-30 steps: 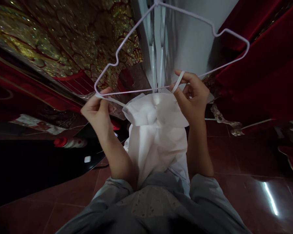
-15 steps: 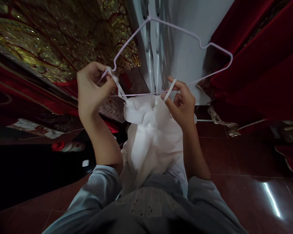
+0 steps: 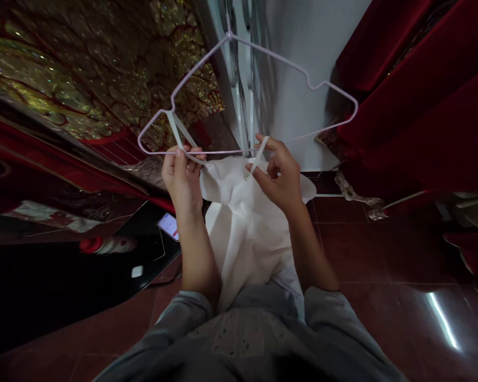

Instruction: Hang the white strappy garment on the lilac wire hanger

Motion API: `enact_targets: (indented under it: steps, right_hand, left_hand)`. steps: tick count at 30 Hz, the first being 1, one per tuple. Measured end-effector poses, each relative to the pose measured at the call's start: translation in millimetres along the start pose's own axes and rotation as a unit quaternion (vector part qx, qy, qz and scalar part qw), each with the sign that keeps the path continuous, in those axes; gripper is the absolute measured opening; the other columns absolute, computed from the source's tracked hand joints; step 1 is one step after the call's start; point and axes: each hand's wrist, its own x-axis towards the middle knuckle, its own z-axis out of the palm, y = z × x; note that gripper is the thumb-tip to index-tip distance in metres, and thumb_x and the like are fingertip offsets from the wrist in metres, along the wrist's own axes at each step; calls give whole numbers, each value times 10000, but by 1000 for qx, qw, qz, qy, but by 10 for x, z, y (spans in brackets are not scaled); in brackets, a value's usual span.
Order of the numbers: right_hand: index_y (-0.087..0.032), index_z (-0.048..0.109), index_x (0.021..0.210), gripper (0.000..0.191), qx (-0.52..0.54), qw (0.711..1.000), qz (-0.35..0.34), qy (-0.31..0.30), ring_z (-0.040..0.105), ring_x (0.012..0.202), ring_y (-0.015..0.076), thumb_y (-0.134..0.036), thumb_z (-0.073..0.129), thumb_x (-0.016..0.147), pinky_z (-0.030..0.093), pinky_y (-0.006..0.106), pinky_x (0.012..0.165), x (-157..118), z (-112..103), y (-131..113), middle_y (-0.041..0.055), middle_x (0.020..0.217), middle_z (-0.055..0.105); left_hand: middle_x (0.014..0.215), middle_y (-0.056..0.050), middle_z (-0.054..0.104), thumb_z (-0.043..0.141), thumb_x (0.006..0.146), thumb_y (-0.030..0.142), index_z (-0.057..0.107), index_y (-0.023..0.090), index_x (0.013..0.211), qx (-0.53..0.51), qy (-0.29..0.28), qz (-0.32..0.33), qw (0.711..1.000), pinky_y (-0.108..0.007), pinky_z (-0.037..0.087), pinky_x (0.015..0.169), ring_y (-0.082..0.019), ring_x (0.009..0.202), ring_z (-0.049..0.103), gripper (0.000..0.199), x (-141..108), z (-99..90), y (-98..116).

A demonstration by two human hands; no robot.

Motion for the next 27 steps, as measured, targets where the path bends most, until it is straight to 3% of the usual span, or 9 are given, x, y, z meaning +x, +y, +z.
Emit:
enact_targets:
  steps: [3,6,7,11,15,17,21,25,27]
  right_hand:
    - [-325,706,1319,488,-32,992,-46,113,620,710,123,-521,831,889,590,315,613,71,-229,195,40,1228,735]
    - [-267,720,1215,482,-37,943,-115,309,704,911,214,-579,850,871,642,414,798,273,-664,498,68,1085,707]
    - [-245,727,1167,457,-34,933,-128,336,710,971,235,-582,844,881,640,442,861,359,-811,573,83,1069,696]
    - [-258,750,1116,423,-91,964,-112,224,718,991,280,-634,787,924,636,530,910,703,-1155,521,93,1020,707]
    - [-386,788,1040,162,-160,982,-77,64,742,919,275,-515,806,943,644,545,892,980,-1135,94,35,982,766]
    - [-379,781,978,91,-200,974,-87,53,735,894,271,-408,840,915,642,524,847,1075,-1104,-90,27,970,763]
    - [-286,787,1024,274,-236,954,-161,91,703,986,294,-241,930,795,606,476,866,1074,-1024,-299,87,1049,721]
    - [-250,778,1053,123,-154,957,-208,131,697,950,263,-239,780,930,568,427,832,752,-729,-419,82,978,684]
    - [-265,772,1089,145,-136,972,-176,75,669,841,212,-247,729,951,543,385,739,531,-526,-440,63,989,721]
  left_hand:
    - [920,-31,784,899,897,594,734,223,943,-17,9,37,999,-277,641,839,-188,892,792,409,1,45,18]
    - [895,-23,759,875,936,538,723,230,919,-8,23,49,998,-270,643,813,-178,872,782,344,44,48,71]
    - [881,-22,754,854,959,513,718,229,914,1,29,48,998,-264,636,795,-169,840,770,319,53,51,86]
    - [787,-14,738,792,1014,430,700,219,900,6,47,32,998,-252,605,743,-135,696,693,257,45,96,120]
    - [737,-3,731,798,1004,426,685,213,876,16,64,13,998,-254,588,726,-129,656,660,274,41,133,124]
    - [735,-4,738,802,999,415,688,212,873,14,65,11,998,-257,581,718,-130,650,653,264,47,128,123]
    - [747,-10,744,810,1000,448,702,219,884,14,52,12,998,-271,584,735,-140,669,660,278,44,92,110]
    - [759,-11,744,828,982,508,724,230,916,11,32,39,999,-273,577,733,-146,681,659,304,16,86,79]
    - [753,-6,731,823,981,538,731,234,940,11,23,48,999,-273,572,733,-146,676,652,321,-5,102,66]
